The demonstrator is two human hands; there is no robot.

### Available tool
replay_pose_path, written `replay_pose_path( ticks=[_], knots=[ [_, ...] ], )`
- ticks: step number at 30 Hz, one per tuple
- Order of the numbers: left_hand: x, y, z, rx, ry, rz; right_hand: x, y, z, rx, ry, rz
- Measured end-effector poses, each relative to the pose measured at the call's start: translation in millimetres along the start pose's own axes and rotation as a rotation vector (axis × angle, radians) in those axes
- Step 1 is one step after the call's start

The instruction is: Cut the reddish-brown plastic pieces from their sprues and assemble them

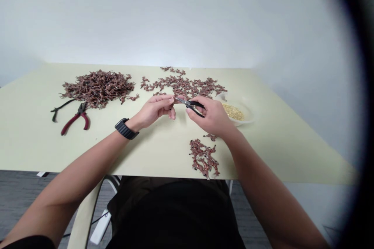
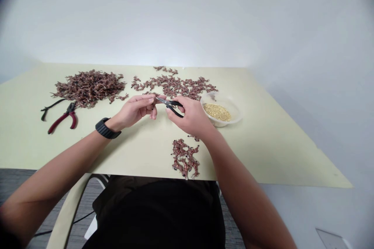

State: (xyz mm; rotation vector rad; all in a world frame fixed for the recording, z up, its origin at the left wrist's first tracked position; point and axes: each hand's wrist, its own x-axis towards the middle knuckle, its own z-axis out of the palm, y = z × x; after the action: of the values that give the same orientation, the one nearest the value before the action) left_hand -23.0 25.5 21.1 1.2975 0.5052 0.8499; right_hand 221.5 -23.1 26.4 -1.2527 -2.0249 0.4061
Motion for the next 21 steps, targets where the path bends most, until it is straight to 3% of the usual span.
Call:
replay_pose_path(
  ticks=[21],
  knots=[
    [-1.6, -5.4, -3.8, 0.159, 0.023, 0.053, -0.5, 4.1, 1.3, 0.063, -0.055, 0.072]
  ],
)
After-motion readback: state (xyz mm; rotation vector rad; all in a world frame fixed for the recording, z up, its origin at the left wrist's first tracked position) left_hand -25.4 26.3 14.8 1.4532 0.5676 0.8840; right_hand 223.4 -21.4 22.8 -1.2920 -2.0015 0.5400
